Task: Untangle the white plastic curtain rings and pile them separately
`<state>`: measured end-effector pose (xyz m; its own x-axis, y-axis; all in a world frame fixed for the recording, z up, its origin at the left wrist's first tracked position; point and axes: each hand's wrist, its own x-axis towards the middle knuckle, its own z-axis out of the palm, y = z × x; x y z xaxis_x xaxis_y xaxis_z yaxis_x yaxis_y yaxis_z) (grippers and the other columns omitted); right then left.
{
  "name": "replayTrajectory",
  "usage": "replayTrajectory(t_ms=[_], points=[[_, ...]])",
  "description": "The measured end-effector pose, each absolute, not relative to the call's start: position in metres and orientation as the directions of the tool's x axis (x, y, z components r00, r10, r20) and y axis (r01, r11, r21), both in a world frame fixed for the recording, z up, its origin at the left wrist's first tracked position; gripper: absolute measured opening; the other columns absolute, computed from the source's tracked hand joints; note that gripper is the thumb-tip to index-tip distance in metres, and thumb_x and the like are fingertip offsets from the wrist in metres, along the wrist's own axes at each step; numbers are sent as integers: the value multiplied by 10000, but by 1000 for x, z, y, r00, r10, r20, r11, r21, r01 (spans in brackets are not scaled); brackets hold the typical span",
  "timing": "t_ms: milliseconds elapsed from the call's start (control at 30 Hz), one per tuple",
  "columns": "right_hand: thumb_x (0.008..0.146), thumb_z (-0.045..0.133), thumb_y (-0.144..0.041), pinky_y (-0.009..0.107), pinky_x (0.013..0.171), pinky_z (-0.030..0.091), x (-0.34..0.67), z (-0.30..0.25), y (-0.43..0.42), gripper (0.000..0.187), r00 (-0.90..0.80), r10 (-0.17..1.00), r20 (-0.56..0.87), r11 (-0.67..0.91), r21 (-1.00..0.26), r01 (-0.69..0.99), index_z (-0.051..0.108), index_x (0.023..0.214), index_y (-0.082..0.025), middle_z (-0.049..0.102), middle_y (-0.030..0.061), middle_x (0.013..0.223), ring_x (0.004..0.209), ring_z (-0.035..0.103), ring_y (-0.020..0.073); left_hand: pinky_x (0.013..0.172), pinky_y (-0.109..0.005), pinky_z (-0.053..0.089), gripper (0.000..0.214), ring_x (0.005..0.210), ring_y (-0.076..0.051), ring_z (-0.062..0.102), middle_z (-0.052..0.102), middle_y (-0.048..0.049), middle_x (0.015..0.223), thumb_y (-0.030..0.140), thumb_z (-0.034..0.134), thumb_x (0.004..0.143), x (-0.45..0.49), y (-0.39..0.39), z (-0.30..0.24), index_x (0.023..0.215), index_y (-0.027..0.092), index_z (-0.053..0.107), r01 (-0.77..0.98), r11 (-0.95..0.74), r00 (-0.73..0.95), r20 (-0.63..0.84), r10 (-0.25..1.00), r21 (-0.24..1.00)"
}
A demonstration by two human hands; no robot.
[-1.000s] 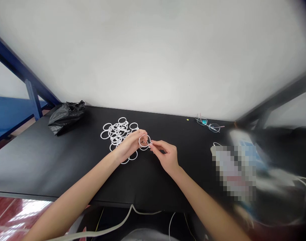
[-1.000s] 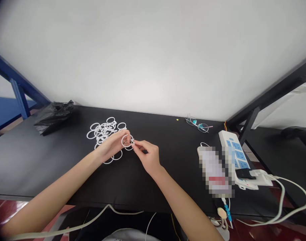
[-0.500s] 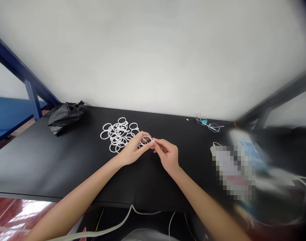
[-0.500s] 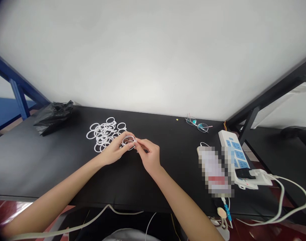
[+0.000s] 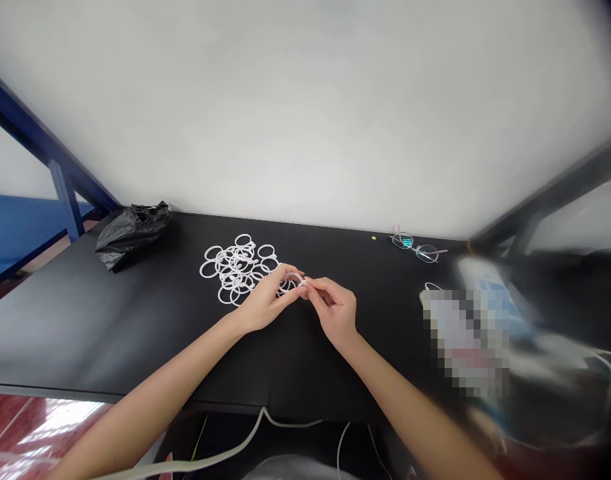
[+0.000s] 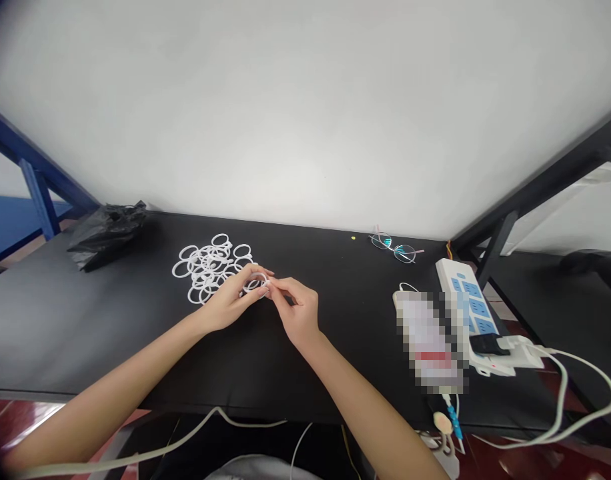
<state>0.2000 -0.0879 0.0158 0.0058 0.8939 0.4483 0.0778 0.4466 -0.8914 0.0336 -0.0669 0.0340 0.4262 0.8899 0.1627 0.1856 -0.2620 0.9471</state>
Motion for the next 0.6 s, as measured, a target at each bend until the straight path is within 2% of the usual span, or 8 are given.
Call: replayTrajectory(t_ms=[100, 233, 367, 467, 600], points=[[866, 669, -301, 354, 746, 632, 200, 15, -86, 146, 30, 925, 380, 375, -921, 106, 739, 977, -238, 756, 43, 905, 790, 733, 199, 908, -349, 452, 274, 1097, -241, 585, 625, -94, 1168, 369, 568, 923, 31, -64, 33, 1153, 225, 533, 285, -363, 415, 227, 881, 887], [878, 644, -348, 352, 750, 623, 201, 14, -84, 335, 53, 956, 289, 282, -954, 105, 648, 1188, -220, 737, 87, 1063, 945, 716, 227, 1037, -439, 363, 302, 1198, -288, 491, 566, -121, 1244, 420, 636, 866, 18, -52, 30, 1085, 220, 579, 496, -530, 410, 353, 841, 688], [897, 610, -371, 321, 688, 610, 203, 14, -85, 320, 75, 963, 258, 250, -962, 107, 633, 1172, -210, 722, 101, 1082, 902, 705, 210, 1079, -518, 301, 335, 1300, -344, 390, 489, -138, 1344, 479, 662, 826, 4, -41, 23, 1043, 226, 628, 675, -504, 411, 293, 863, 538], [893, 611, -381, 306, 657, 601, 203, 15, -86, 303, 84, 964, 251, 241, -964, 109, 639, 1137, -202, 722, 107, 1064, 870, 698, 203, 1086, -543, 283, 370, 1329, -363, 357, 459, -138, 1383, 516, 647, 825, -1, -38, 19, 1060, 230, 644, 712, -502, 446, 236, 863, 491], [896, 604, -380, 292, 635, 594, 203, 16, -86, 294, 89, 965, 248, 237, -964, 116, 637, 1127, -200, 718, 108, 1062, 856, 690, 197, 1102, -529, 272, 384, 1314, -341, 387, 473, -126, 1387, 540, 615, 844, -3, -37, 22, 1075, 235, 639, 705, -502, 424, 270, 864, 501]])
